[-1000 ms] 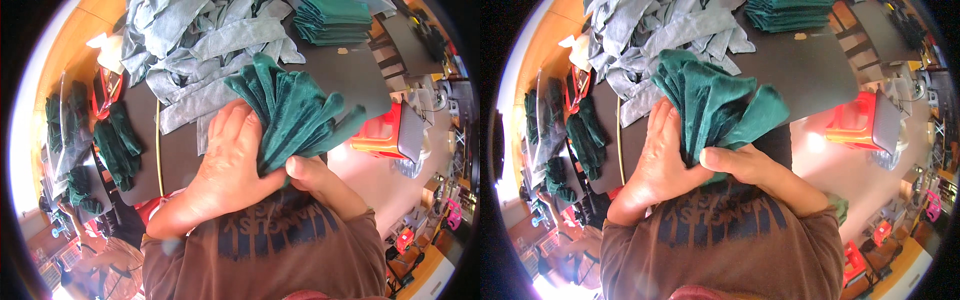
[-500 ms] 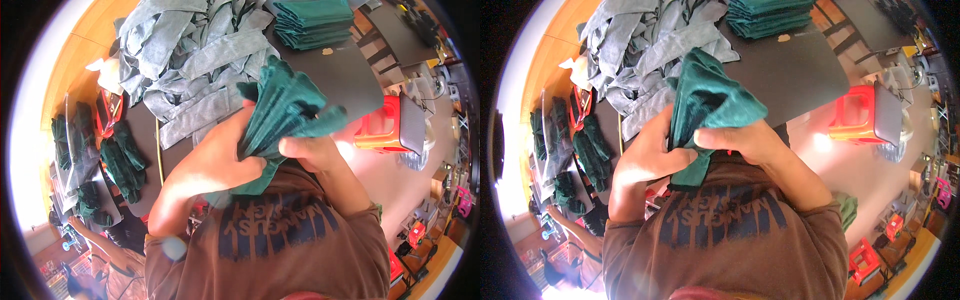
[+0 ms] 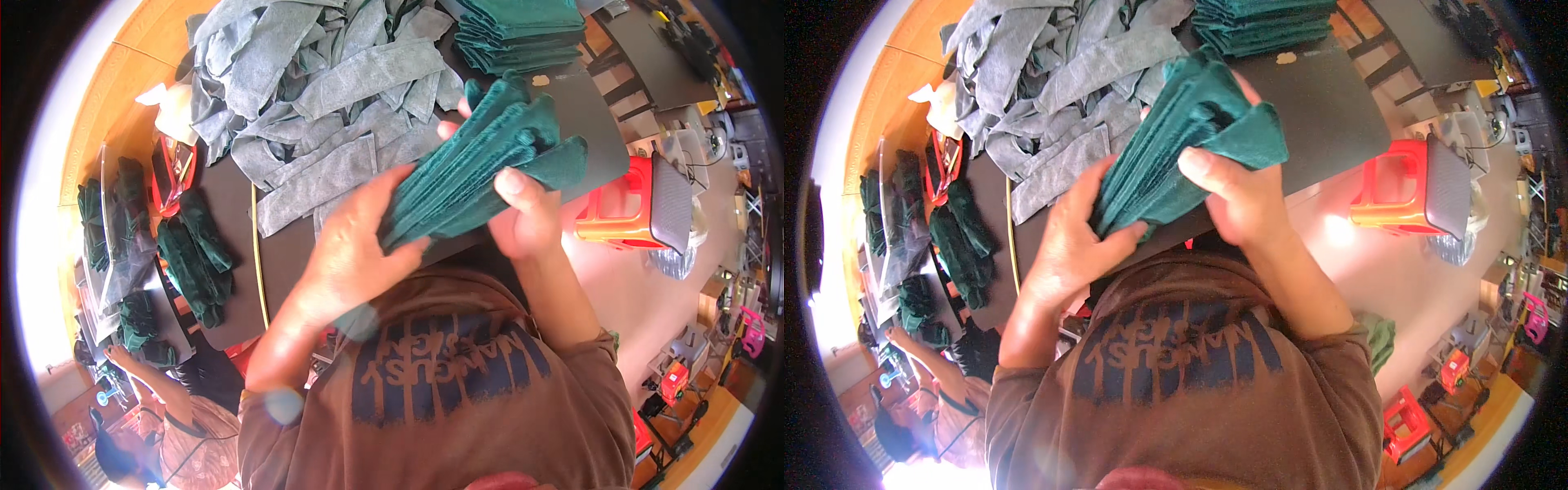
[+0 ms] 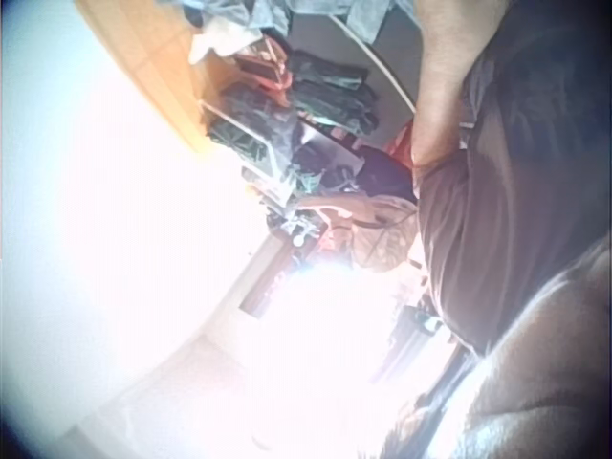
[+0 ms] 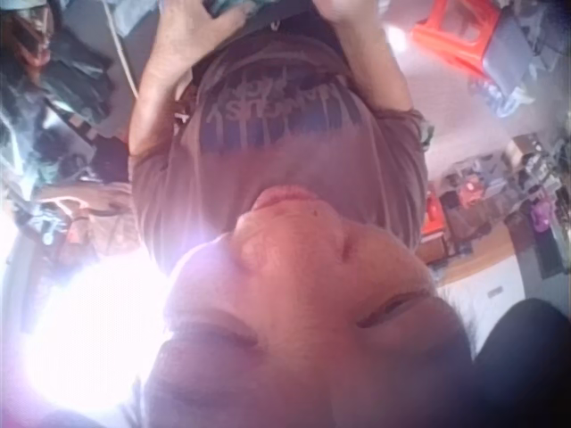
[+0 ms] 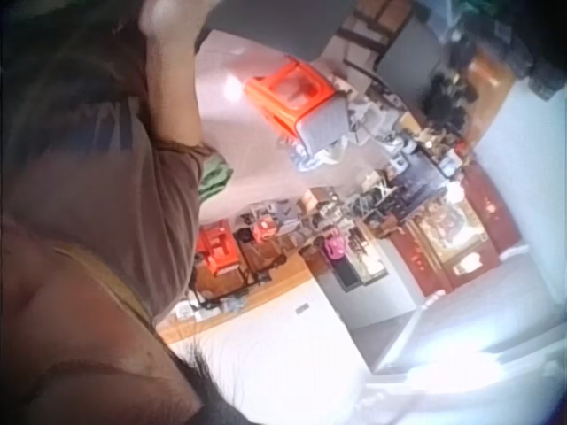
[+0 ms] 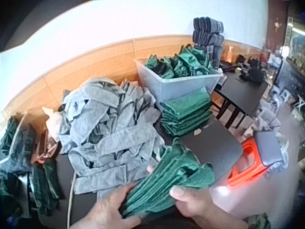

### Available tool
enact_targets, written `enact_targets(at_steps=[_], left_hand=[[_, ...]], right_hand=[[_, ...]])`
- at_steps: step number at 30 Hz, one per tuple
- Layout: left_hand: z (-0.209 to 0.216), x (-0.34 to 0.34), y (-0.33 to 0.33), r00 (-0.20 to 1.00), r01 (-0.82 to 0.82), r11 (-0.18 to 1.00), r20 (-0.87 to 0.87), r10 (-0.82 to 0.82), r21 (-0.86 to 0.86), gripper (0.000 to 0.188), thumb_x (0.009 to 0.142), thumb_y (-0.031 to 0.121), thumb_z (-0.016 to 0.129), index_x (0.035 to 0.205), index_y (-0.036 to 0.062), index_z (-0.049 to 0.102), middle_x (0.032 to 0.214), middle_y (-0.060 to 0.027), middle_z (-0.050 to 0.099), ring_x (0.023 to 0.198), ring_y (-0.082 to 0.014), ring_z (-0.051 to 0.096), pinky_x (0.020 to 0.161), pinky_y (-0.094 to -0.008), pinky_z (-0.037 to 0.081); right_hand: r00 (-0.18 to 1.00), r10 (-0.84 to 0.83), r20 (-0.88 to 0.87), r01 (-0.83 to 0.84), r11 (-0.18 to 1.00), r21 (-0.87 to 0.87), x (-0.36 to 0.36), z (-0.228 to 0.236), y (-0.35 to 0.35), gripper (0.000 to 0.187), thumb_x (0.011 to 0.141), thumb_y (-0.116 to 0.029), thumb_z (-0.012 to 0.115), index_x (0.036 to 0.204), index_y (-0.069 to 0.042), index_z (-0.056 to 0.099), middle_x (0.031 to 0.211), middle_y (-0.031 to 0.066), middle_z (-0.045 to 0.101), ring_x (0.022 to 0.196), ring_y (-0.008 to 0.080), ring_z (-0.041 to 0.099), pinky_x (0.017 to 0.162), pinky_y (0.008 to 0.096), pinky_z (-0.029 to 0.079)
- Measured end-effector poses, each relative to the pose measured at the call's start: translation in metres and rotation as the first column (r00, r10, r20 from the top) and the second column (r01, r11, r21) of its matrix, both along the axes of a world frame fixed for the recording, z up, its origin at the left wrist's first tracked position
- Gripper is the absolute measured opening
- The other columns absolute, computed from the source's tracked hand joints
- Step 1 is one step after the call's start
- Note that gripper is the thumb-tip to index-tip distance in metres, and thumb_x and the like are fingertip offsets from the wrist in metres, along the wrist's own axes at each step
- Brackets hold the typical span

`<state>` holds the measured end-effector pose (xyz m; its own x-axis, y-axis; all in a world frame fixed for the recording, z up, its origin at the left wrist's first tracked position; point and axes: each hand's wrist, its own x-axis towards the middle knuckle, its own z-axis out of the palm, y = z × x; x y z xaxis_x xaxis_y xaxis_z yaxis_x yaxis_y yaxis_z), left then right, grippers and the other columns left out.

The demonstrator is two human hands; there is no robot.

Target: Sorting and stacking green velvet fabric strips on a work table.

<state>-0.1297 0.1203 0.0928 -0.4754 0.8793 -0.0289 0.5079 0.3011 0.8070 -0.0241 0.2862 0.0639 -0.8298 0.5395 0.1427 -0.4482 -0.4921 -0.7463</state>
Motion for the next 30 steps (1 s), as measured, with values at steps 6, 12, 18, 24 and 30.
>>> enact_targets(at_steps=[6, 12, 18, 24, 30], left_hand=[[0.017, -0.019, 0.002, 0.873, 0.069, 0.984, -0.468, -0.138, -0.162, 0.07, 0.068, 0.015, 0.074, 0.131, 0.0036, 0.046, 0.108, -0.0185, 0.061, 0.101, -0.0373, 0.057, 0.089, -0.0434, 0.044], [0.007, -0.016, 0.007, 0.813, 0.063, 0.941, -0.531, -0.241, -0.332, 0.084, 0.064, 0.026, 0.079, 0.136, 0.0038, 0.041, 0.109, -0.0153, 0.057, 0.103, -0.0335, 0.055, 0.093, -0.0434, 0.041], [0.003, -0.01, -0.003, 0.726, 0.079, 0.97, -0.653, -0.214, -0.23, 0.082, 0.064, 0.027, 0.078, 0.133, 0.0009, 0.041, 0.112, -0.0142, 0.055, 0.105, -0.0294, 0.054, 0.098, -0.0465, 0.036], [-0.003, -0.003, -0.014, 0.8, 0.07, 0.987, -0.583, -0.141, -0.142, 0.075, 0.065, 0.011, 0.074, 0.132, -0.0009, 0.043, 0.106, -0.0178, 0.058, 0.098, -0.035, 0.057, 0.092, -0.0457, 0.041], [0.004, -0.009, -0.021, 0.777, 0.096, 0.991, -0.614, -0.136, -0.099, 0.077, 0.061, 0.008, 0.07, 0.133, 0.0018, 0.044, 0.096, -0.0106, 0.059, 0.088, -0.0285, 0.058, 0.085, -0.0415, 0.044]], right_hand=[[0.921, -0.201, 0.334, -0.075, 0.749, 0.659, 0.024, -0.012, 0.05, 0.09, 0.068, -0.014, 0.083, 0.142, -0.002, 0.033, 0.13, 0.0127, 0.049, 0.12, 0.0231, 0.048, 0.105, 0.035, 0.037], [0.822, -0.477, 0.311, -0.175, 0.308, 0.935, 0.044, 0.0, 0.059, 0.095, 0.063, -0.026, 0.085, 0.141, -0.002, 0.036, 0.139, 0.0185, 0.044, 0.131, 0.0349, 0.04, 0.109, 0.0422, 0.031], [0.973, -0.129, 0.19, -0.213, -0.203, 0.956, -0.004, 0.033, 0.015, 0.096, 0.056, -0.022, 0.083, 0.141, -0.006, 0.04, 0.143, 0.0142, 0.042, 0.137, 0.0298, 0.033, 0.114, 0.0485, 0.02], [0.976, -0.06, 0.21, -0.217, -0.392, 0.894, -0.03, 0.02, 0.02, 0.082, 0.056, -0.016, 0.082, 0.131, -0.005, 0.049, 0.11, 0.0093, 0.058, 0.12, 0.0275, 0.049, 0.113, 0.0504, 0.024], [0.952, -0.076, 0.297, -0.303, -0.377, 0.875, -0.017, 0.022, 0.034, 0.06, 0.056, -0.011, 0.08, 0.111, -0.006, 0.058, 0.095, 0.0066, 0.053, 0.099, 0.0241, 0.056, 0.109, 0.0492, 0.031]])
